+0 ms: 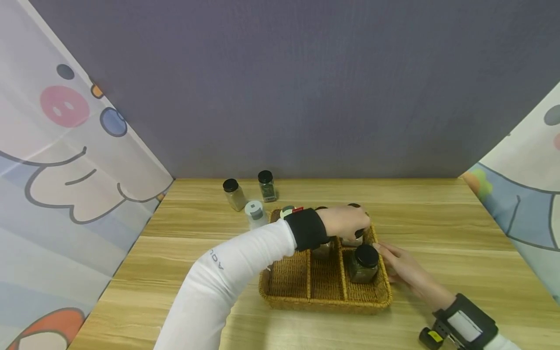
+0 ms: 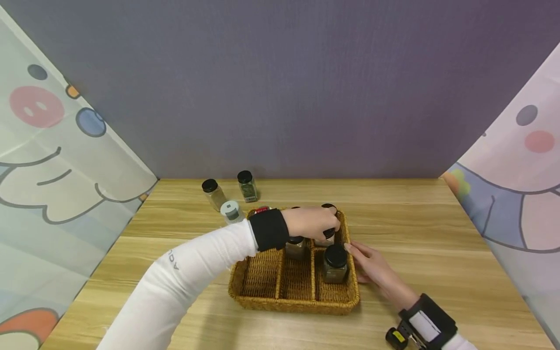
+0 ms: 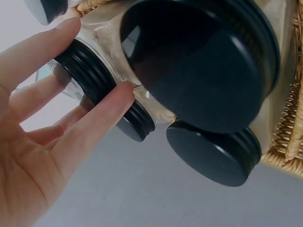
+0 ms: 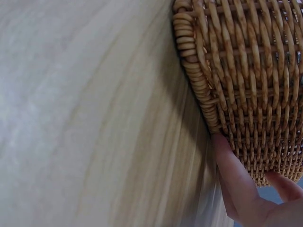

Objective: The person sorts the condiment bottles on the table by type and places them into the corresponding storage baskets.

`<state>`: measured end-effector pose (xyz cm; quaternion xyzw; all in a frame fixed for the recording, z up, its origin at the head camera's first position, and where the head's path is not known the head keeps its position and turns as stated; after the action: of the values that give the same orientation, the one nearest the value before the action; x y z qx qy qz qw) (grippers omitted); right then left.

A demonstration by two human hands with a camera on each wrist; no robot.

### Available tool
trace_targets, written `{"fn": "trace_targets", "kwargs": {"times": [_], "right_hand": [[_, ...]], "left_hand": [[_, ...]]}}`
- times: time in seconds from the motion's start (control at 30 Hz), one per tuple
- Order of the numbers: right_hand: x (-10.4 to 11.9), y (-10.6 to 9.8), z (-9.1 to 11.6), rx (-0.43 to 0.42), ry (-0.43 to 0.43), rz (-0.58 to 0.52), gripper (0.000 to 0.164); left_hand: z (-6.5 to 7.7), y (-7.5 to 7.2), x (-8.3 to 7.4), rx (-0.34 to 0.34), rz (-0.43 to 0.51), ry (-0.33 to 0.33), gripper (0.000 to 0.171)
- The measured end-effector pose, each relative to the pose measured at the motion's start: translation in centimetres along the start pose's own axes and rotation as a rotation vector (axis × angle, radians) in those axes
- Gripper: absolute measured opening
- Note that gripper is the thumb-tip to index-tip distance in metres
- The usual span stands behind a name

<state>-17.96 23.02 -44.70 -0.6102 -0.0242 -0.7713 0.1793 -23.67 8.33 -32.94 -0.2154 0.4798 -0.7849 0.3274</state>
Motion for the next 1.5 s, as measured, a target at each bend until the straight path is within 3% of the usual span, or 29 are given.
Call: {"fn": "trace_targets", "kwargs": {"times": [0.23,0.5,0.77,1.0,1.5], "right_hand": [[0.1,0.0,0.0,0.01,0.008,0.005,0.074],[0.0,-0.2,0.0,0.013,0.019,0.046,0.076],[0.0,0.0,0.0,0.001,-0.006,-0.006,0.073],[0.0,0.0,0.0,-0.004,-0.01,0.004,0.072],[-0.3,-0.1,-0.1,-0.02,0.001,0.009,0.077]], "left_hand": [[-0.3,0.6,-0.1,0.004,-0.014,-0.005,0.013],[-0.4,1.0,-0.2,-0.026,-0.072,0.037,0.009],[-0.5,1.0,-0.4,-0.026,-0.135,0.04,0.017],[-0.7,1.1,-0.4,-0.025,-0.13,0.036,0.02],[-0.1,1.2,-0.3,-0.059,-0.201,0.045,0.024]]}}
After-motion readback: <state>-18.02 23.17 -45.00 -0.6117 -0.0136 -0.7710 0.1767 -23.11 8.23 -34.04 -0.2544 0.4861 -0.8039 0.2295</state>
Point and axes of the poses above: each hand's wrist, its own z-axis away from the middle knuckle, its own y-axis out of the palm, x = y × z, the point moved 2 cm from there along -z, towards the middle knuckle, and after that the axes turned 10 degrees about -y, right-handed, at the moved point
